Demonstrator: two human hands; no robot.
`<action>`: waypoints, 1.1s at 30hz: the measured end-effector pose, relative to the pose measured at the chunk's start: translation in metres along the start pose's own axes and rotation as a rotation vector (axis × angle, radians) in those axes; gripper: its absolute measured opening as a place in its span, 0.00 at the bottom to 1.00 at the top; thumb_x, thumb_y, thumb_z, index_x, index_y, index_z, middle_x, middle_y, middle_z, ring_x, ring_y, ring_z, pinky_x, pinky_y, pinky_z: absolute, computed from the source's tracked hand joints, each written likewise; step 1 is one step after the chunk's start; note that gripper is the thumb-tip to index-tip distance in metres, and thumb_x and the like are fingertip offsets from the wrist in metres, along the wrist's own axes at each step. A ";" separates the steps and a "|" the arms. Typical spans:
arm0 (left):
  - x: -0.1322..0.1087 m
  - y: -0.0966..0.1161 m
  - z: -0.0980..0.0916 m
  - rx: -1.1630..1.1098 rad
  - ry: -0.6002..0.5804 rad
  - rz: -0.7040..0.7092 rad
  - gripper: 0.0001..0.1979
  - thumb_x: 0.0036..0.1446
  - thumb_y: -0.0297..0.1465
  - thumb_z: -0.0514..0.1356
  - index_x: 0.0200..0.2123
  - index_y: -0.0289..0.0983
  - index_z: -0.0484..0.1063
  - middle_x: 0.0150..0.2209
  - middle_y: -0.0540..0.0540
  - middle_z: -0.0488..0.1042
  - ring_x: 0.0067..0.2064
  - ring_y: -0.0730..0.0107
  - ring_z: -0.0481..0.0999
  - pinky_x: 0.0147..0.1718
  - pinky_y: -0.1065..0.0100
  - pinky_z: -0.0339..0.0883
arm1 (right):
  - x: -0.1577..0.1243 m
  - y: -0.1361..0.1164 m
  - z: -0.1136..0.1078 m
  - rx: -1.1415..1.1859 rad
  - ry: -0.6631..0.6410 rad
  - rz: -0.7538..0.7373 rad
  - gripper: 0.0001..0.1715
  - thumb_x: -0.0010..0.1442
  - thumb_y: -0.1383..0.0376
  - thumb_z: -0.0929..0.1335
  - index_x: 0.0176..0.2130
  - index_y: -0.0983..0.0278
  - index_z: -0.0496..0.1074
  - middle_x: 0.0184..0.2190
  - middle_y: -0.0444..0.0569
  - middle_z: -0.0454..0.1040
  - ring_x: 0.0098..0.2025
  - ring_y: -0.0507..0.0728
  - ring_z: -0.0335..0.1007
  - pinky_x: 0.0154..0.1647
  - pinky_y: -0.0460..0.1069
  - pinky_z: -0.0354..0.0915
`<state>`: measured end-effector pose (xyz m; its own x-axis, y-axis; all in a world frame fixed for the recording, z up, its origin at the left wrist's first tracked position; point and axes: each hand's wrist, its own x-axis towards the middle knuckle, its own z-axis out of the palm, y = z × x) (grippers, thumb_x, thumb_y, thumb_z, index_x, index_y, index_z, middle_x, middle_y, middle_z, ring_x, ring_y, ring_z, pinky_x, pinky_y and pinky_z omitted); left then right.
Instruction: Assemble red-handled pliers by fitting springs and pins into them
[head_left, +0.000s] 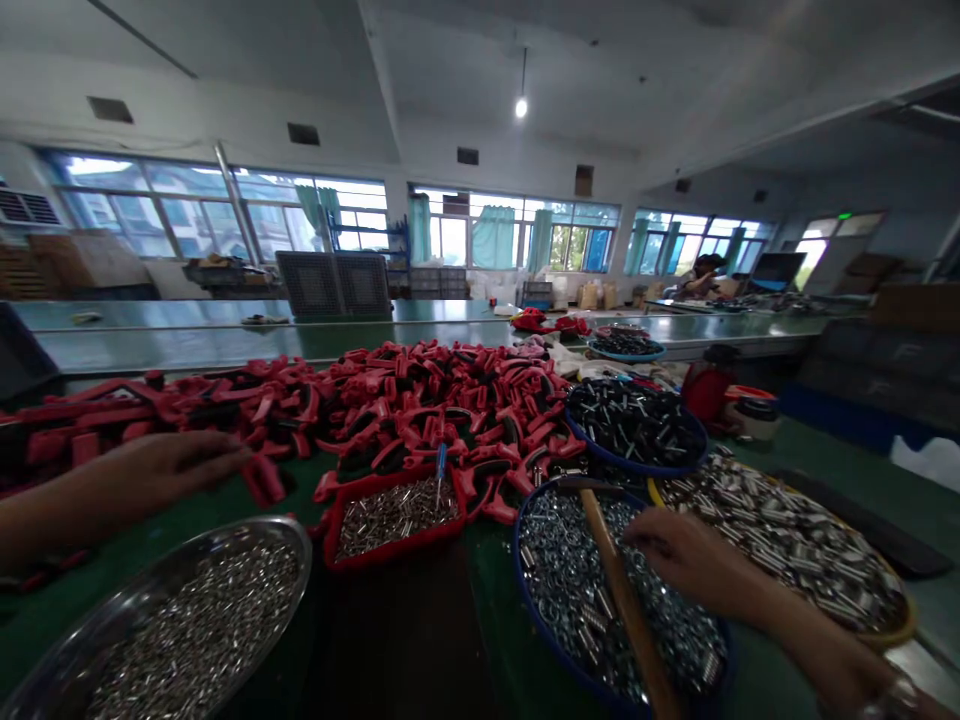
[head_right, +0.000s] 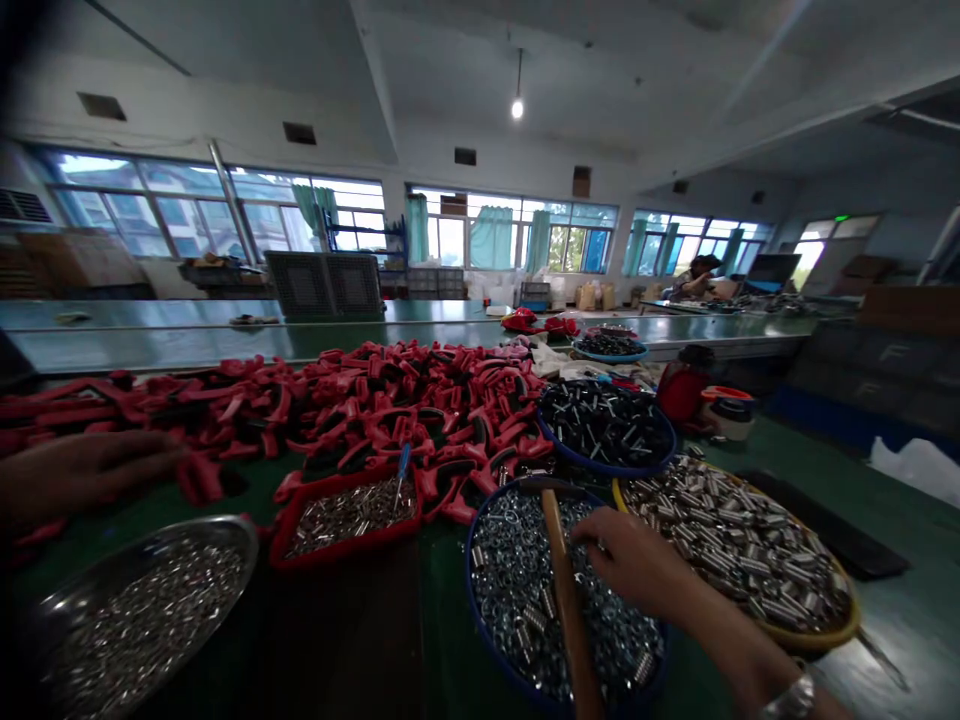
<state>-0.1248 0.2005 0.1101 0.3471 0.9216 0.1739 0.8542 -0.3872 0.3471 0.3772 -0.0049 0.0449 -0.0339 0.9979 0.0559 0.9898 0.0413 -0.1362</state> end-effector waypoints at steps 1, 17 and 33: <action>-0.006 0.026 0.005 0.050 -0.082 0.095 0.18 0.51 0.46 0.48 0.34 0.43 0.71 0.34 0.53 0.74 0.37 0.61 0.71 0.39 0.64 0.63 | -0.007 -0.005 -0.004 -0.035 -0.021 -0.006 0.19 0.48 0.73 0.58 0.34 0.59 0.73 0.34 0.47 0.74 0.38 0.57 0.69 0.39 0.51 0.63; -0.057 0.148 0.112 0.083 -0.496 0.596 0.20 0.49 0.23 0.51 0.46 0.40 0.67 0.49 0.45 0.66 0.50 0.65 0.65 0.48 0.67 0.59 | -0.067 0.006 -0.004 0.243 -0.281 0.053 0.21 0.43 0.71 0.64 0.40 0.60 0.69 0.40 0.48 0.71 0.42 0.59 0.67 0.43 0.53 0.63; -0.026 0.218 0.153 -0.208 -0.428 0.419 0.08 0.51 0.29 0.52 0.34 0.36 0.69 0.32 0.51 0.74 0.34 0.71 0.72 0.32 0.76 0.62 | -0.033 0.009 0.015 0.741 0.192 0.258 0.17 0.51 0.53 0.66 0.36 0.62 0.67 0.27 0.46 0.71 0.26 0.53 0.65 0.26 0.48 0.62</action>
<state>0.1113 0.0970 0.0404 0.7965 0.6036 -0.0347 0.5339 -0.6753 0.5088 0.3854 -0.0372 0.0272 0.2744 0.9571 0.0933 0.6118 -0.0989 -0.7848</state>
